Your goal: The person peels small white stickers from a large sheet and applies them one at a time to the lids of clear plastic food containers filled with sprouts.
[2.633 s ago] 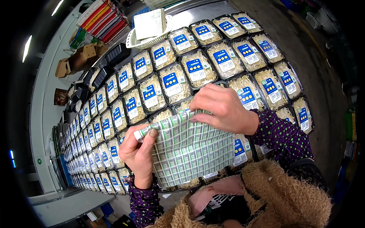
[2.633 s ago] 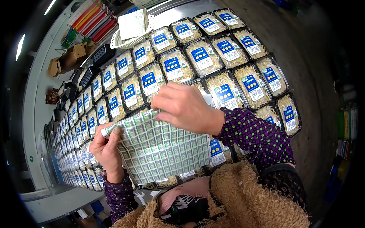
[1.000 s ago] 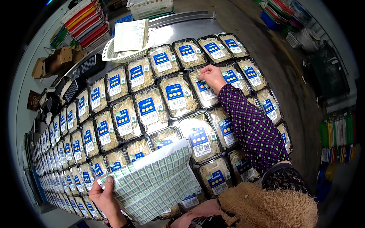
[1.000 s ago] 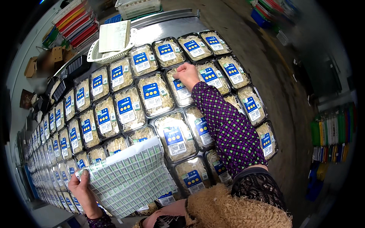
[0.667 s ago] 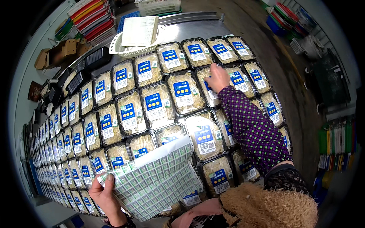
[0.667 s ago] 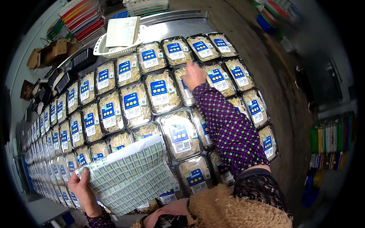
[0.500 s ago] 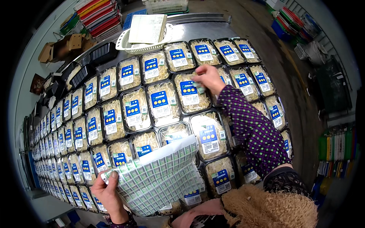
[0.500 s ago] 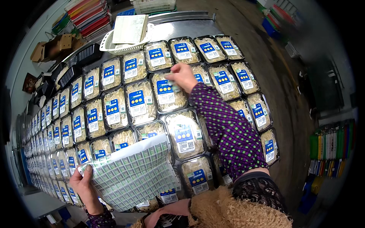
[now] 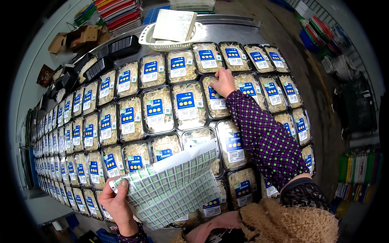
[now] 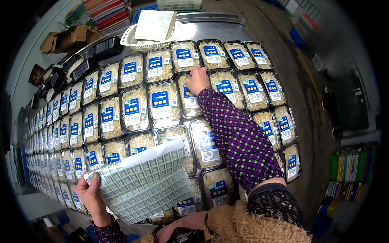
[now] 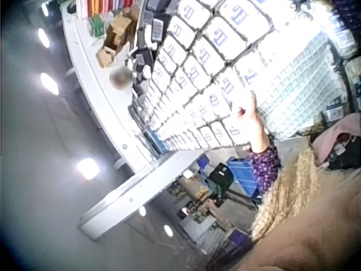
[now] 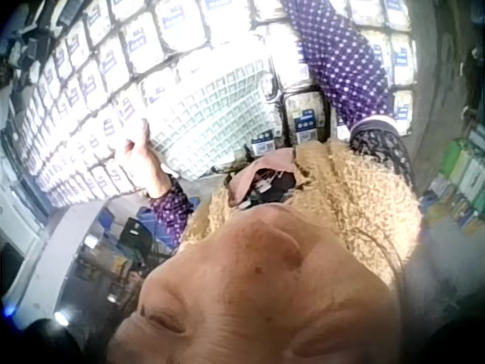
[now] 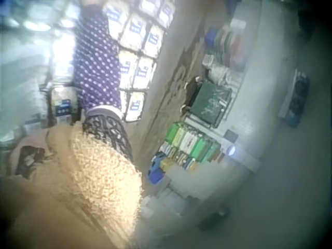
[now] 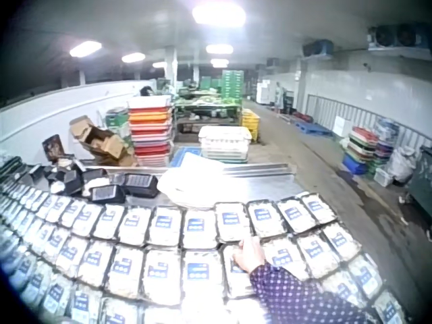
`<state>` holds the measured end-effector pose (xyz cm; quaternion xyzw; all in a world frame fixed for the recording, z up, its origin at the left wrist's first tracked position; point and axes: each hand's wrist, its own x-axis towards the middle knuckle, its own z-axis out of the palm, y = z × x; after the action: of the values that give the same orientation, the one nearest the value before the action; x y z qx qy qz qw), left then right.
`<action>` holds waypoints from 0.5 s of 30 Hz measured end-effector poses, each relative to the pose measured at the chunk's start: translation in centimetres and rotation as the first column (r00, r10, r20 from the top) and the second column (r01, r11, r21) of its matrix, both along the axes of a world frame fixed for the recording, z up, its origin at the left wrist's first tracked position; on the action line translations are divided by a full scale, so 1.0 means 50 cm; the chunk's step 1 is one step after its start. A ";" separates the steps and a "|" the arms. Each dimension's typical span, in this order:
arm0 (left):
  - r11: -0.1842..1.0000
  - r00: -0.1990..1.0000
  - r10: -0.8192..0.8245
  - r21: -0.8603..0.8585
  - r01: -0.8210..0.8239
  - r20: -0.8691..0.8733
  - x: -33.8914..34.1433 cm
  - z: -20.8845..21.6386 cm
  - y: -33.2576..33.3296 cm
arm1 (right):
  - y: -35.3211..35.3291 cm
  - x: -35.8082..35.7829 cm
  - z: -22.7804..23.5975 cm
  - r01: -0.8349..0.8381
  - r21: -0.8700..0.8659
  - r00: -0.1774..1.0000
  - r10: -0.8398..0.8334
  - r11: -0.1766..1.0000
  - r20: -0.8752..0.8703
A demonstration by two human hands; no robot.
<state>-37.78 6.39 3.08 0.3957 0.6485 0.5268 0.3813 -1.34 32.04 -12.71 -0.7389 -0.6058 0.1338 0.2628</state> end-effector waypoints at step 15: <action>1.000 0.999 -0.027 -0.013 0.028 0.020 -0.045 -0.014 -0.023 | 0.035 -0.199 -0.009 -0.172 -0.136 0.669 0.014 0.976 -0.743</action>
<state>-40.01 5.24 2.39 0.3969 0.6426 0.5212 0.3973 -11.28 33.81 -13.17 -0.6117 -0.4689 0.4924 0.4044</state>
